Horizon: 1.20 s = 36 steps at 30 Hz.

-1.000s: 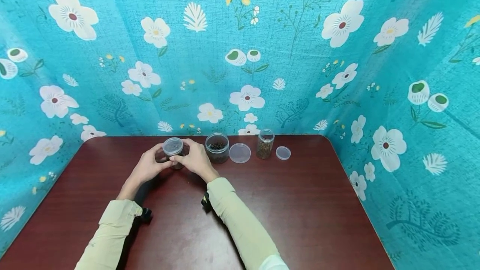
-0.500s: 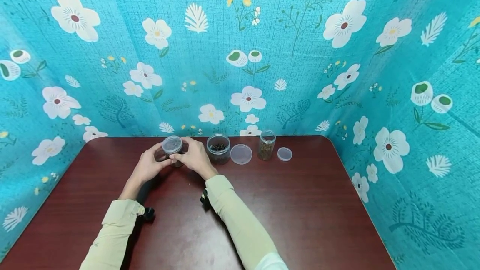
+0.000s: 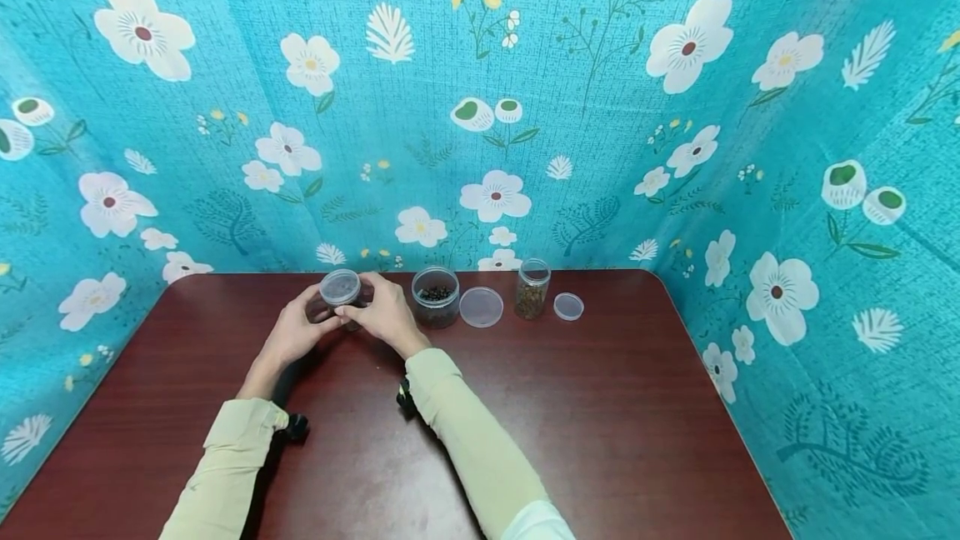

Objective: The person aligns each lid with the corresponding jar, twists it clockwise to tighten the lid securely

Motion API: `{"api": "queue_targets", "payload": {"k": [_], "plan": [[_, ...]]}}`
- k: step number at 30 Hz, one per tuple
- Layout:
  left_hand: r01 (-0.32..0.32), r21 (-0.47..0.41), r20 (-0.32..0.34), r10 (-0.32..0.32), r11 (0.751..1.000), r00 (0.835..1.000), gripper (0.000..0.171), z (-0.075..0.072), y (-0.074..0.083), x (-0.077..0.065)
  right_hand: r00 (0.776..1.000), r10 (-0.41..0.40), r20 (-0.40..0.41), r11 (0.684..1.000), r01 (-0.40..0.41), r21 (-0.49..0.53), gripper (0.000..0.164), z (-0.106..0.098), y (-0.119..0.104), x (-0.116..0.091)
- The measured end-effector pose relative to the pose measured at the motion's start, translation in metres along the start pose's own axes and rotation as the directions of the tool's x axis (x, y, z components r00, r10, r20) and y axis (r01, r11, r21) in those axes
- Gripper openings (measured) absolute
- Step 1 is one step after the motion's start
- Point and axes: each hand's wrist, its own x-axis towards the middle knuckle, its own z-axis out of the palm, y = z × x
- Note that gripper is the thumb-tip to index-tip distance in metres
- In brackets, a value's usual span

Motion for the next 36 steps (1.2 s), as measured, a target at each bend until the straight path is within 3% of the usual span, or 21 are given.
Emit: {"api": "queue_targets", "payload": {"k": [14, 22, 36], "plan": [[-0.047, -0.047, -0.018, 0.046, 0.998, 0.999, 0.07, 0.008, -0.004, 0.002, 0.999, 0.028, -0.016, 0.999, -0.028, -0.03, 0.06, -0.001, 0.003, -0.003], [-0.018, -0.052, -0.026, 0.016, 0.999, 1.0, 0.071, 0.015, 0.0, 0.004, 0.998, 0.053, -0.016, 0.998, -0.054, -0.043, 0.061, -0.005, 0.0, -0.003], [0.021, 0.012, 0.016, -0.021, 1.0, 1.0, 0.082, 0.008, 0.006, -0.003, 0.998, 0.052, -0.017, 0.988, -0.054, -0.147, 0.069, -0.004, -0.004, -0.004]]}}
